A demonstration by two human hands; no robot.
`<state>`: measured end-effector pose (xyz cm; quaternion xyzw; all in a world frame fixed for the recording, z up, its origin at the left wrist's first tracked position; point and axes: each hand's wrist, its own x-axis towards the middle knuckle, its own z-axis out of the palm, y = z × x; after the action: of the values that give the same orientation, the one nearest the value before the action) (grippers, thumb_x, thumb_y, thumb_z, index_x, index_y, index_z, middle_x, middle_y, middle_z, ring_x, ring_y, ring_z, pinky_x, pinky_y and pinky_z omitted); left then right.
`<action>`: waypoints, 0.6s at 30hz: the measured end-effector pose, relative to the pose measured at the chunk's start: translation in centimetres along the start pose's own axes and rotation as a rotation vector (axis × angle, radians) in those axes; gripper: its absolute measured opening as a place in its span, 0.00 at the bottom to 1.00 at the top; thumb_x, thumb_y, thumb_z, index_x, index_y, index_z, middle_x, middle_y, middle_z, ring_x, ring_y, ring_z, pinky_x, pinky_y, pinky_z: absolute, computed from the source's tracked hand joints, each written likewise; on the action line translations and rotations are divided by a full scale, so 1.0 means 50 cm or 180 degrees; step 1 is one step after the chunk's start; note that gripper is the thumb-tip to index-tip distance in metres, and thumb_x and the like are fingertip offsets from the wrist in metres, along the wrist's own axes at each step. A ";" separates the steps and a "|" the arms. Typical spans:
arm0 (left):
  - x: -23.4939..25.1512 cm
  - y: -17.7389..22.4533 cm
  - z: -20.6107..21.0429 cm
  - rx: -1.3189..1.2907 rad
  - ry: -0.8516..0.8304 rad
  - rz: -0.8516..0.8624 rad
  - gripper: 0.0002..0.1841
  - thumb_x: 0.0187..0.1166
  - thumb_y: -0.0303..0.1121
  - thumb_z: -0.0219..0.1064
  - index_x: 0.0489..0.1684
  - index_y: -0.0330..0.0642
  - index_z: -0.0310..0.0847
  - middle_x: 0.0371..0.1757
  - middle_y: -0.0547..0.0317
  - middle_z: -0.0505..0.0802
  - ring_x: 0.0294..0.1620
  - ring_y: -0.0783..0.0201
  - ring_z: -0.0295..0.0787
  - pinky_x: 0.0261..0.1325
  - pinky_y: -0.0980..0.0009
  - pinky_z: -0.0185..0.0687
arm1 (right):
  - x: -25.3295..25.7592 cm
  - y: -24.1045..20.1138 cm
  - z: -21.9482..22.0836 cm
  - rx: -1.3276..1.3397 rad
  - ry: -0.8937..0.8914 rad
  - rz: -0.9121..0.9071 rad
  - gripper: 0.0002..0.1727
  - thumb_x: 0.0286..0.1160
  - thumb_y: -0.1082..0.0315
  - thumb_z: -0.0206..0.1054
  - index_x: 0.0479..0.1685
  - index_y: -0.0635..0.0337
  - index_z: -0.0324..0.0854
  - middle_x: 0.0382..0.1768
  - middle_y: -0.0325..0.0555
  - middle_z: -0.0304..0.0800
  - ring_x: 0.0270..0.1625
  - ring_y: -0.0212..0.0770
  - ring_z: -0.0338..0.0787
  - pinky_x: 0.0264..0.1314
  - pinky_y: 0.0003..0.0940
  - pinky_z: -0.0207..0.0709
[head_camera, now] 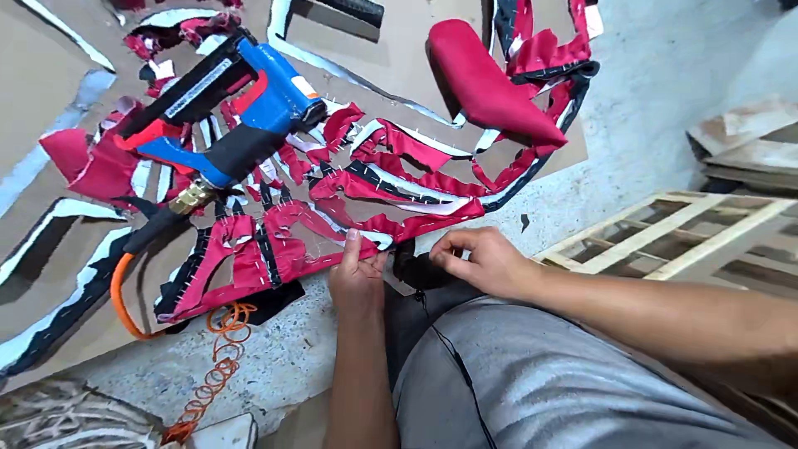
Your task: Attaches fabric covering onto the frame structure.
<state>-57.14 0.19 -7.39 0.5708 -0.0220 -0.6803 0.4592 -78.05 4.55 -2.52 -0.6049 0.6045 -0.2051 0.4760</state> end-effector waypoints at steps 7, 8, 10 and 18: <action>-0.064 0.069 0.011 0.1828 0.0026 -0.0413 0.28 0.93 0.51 0.50 0.57 0.31 0.83 0.46 0.44 0.97 0.47 0.51 0.97 0.55 0.54 0.93 | 0.096 0.021 0.131 0.3252 -0.0609 0.1418 0.30 0.91 0.43 0.52 0.40 0.62 0.86 0.27 0.38 0.88 0.28 0.31 0.87 0.36 0.31 0.84; -0.078 0.087 0.012 0.2594 0.0052 -0.0187 0.25 0.94 0.48 0.52 0.52 0.31 0.86 0.43 0.47 0.98 0.43 0.53 0.98 0.51 0.55 0.94 | 0.104 0.014 0.144 0.3304 -0.0546 0.1395 0.30 0.91 0.42 0.52 0.39 0.60 0.85 0.24 0.37 0.86 0.25 0.30 0.84 0.31 0.28 0.82; -0.102 0.117 0.007 0.4586 0.0244 0.1029 0.16 0.85 0.44 0.68 0.34 0.41 0.90 0.29 0.60 0.96 0.30 0.64 0.96 0.38 0.60 0.95 | 0.117 0.004 0.167 0.3485 -0.0444 0.1322 0.27 0.90 0.42 0.55 0.39 0.58 0.83 0.22 0.37 0.79 0.20 0.31 0.77 0.25 0.28 0.75; 0.057 0.173 -0.066 0.6740 -0.2391 0.3925 0.33 0.77 0.27 0.66 0.87 0.41 0.69 0.90 0.48 0.71 0.92 0.49 0.61 0.92 0.44 0.56 | 0.127 -0.019 0.205 0.3398 0.0208 0.1490 0.22 0.88 0.49 0.61 0.52 0.59 0.86 0.37 0.41 0.96 0.37 0.36 0.95 0.43 0.37 0.90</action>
<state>-49.11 -5.01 -5.92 0.3253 -0.9372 -0.1253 -0.0134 -67.92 1.88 -8.57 -0.1249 0.5494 -0.3893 0.7287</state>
